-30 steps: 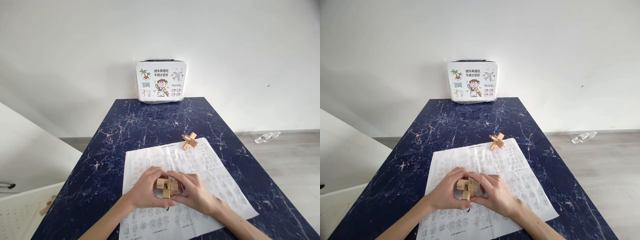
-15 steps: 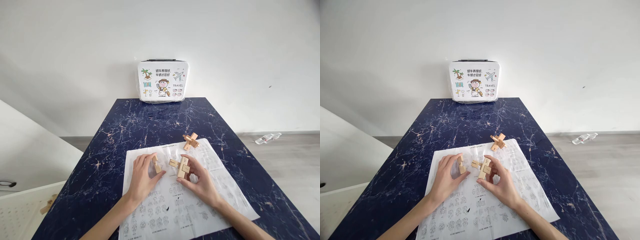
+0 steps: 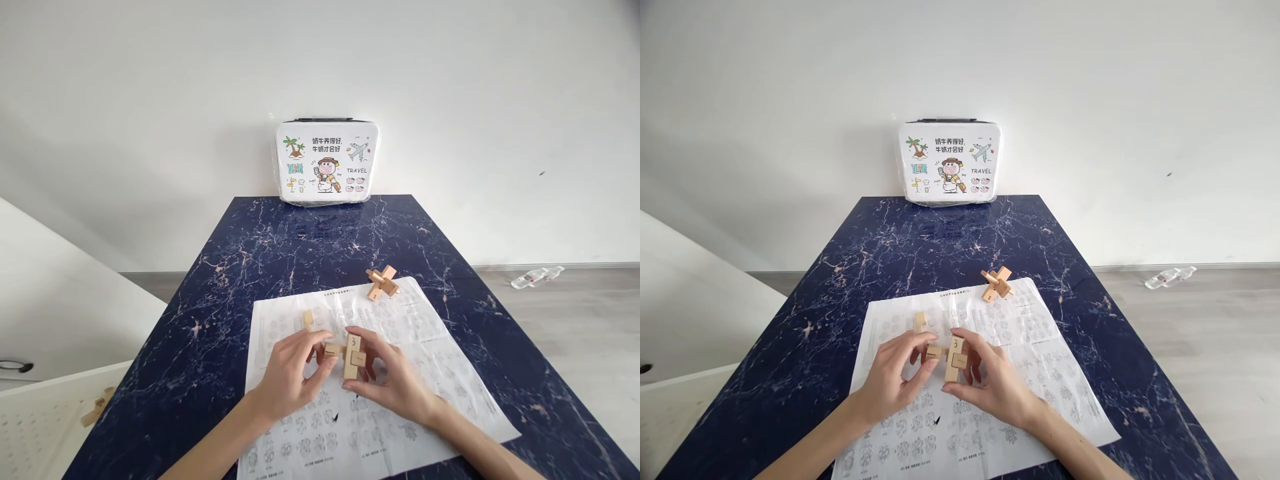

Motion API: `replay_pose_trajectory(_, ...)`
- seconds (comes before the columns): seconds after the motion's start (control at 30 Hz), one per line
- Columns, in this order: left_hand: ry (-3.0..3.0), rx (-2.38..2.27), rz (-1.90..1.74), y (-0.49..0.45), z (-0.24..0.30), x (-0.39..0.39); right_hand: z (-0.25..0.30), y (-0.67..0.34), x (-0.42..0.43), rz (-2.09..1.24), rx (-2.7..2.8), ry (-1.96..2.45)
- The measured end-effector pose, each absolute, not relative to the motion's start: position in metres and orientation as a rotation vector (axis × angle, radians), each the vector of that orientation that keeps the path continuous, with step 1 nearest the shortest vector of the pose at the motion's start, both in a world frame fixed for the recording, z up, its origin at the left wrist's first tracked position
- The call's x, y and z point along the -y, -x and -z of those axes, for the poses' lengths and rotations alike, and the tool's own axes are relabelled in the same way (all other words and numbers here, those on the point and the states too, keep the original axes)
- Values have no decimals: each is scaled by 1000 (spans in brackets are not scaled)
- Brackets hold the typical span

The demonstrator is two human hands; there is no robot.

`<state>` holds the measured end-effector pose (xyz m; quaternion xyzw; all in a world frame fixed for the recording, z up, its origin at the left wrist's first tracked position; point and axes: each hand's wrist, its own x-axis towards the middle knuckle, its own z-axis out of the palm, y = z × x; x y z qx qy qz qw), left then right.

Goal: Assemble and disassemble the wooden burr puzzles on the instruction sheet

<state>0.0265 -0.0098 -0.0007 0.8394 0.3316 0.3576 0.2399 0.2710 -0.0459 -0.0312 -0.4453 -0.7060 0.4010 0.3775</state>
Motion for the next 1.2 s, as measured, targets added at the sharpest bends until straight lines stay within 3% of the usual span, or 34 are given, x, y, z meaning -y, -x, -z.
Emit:
replay_pose_trajectory(0.57, -2195, -810, -992, -24, 10, 6, 33, -267, 46, -774, 1938, 1137)
replay_pose_trajectory(1.2, -1696, -811, -754, -28, -4, 6, 20, -271, 44, -1030, 1820, 830)
